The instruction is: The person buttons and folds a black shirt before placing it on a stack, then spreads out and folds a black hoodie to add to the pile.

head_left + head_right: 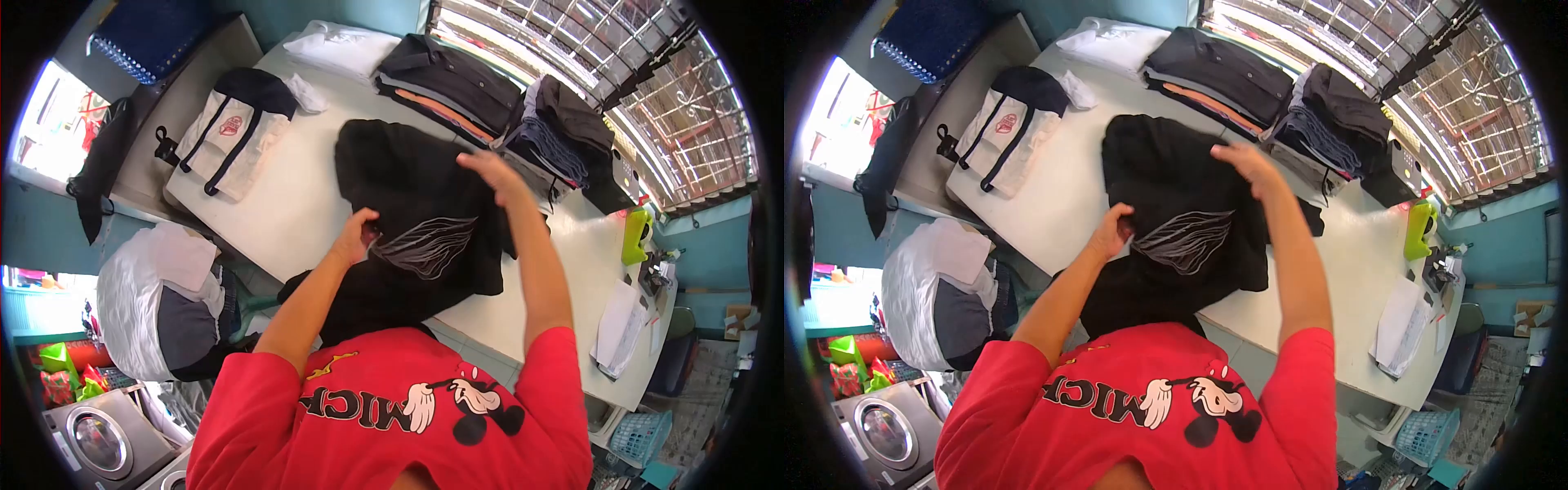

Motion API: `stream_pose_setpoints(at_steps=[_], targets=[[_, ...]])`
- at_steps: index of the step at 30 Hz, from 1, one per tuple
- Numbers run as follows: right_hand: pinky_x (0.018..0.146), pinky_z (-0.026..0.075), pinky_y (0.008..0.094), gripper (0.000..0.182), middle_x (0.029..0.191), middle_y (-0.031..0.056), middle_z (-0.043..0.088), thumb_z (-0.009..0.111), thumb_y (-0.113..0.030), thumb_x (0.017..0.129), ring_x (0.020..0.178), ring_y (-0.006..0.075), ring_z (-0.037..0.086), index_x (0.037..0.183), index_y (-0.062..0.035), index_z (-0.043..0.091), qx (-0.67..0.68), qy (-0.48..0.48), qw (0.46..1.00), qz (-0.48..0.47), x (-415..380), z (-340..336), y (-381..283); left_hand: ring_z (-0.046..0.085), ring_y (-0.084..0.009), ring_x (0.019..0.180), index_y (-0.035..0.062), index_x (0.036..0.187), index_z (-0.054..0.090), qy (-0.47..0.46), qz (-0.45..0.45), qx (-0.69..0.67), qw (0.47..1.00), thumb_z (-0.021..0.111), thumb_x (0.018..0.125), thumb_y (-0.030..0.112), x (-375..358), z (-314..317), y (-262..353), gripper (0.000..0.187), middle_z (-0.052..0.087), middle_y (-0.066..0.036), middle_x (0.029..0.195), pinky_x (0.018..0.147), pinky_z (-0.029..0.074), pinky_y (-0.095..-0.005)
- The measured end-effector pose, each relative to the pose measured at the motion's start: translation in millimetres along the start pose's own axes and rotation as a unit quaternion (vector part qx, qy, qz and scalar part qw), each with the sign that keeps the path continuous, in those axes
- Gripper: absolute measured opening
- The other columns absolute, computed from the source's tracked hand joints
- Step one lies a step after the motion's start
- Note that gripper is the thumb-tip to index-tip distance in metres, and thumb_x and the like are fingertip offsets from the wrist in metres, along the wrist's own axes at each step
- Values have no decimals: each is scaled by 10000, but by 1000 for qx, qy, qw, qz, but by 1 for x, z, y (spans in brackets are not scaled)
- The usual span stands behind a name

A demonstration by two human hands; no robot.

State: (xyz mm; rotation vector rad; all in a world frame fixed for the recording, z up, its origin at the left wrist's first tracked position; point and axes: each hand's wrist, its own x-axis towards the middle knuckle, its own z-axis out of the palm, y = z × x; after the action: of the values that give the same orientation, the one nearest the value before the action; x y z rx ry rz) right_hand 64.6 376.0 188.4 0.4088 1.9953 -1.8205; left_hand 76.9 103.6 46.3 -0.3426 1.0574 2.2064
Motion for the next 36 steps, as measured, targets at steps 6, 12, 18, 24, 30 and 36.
stream_pose_setpoints(at_steps=[6, 12, 18, 24, 30, 36], targets=[[888, 361, 255, 402, 1041, 58, 576, 580, -255, 805, 968, 136, 522, 1142, -45, 517, -137, 71, 933, -326, -81, -5, -174, 556, -165, 871, 52, 958, 561, -75, 270, 171, 945, 545, 728, 138, 3, 44, 151, 245, 588, -45, 956, 768, 443, -295], [754, 484, 309, 398, 895, 111, 603, 538, -346, 826, 817, 189, 585, 1030, -4, 527, -124, 244, 720, -638, -204, 58, -305, 547, -199, 895, 13, 1033, 510, -177, 545, 169, 802, 554, 768, 115, -161, 178, 295, 287, 557, -97, 1010, 774, 437, -304], [689, 475, 234, 364, 940, 124, 585, 537, -293, 832, 797, 174, 570, 1039, 4, 501, -287, 199, 741, -573, -220, 31, -349, 540, -193, 919, -7, 1139, 463, -204, 564, 327, 731, 600, 784, 188, -230, 219, 349, 428, 541, -112, 1040, 782, 455, -294], [909, 327, 227, 330, 1038, 9, 576, 492, -276, 865, 1012, 88, 495, 1114, -64, 545, -339, 180, 786, -485, -175, -61, -348, 522, -160, 920, -13, 1053, 519, -27, 439, 485, 756, 564, 810, 156, -233, 206, 387, 299, 570, -87, 962, 825, 421, -274], [750, 486, 262, 435, 994, 167, 557, 572, -224, 796, 863, 196, 567, 1133, -3, 409, -337, 207, 745, -536, -249, 30, -314, 545, -110, 846, 42, 1224, 350, -101, 531, 549, 637, 463, 861, 185, -274, 232, 402, 406, 556, -71, 959, 716, 463, -225], [823, 467, 340, 603, 1046, 124, 559, 680, -32, 687, 963, 250, 547, 1215, -84, 393, -593, 200, 753, -205, -282, 67, -264, 545, -150, 851, -25, 1091, 504, -46, 406, 763, 501, 742, 574, 235, -255, 221, 420, 626, 558, -102, 942, 705, 454, -248]])
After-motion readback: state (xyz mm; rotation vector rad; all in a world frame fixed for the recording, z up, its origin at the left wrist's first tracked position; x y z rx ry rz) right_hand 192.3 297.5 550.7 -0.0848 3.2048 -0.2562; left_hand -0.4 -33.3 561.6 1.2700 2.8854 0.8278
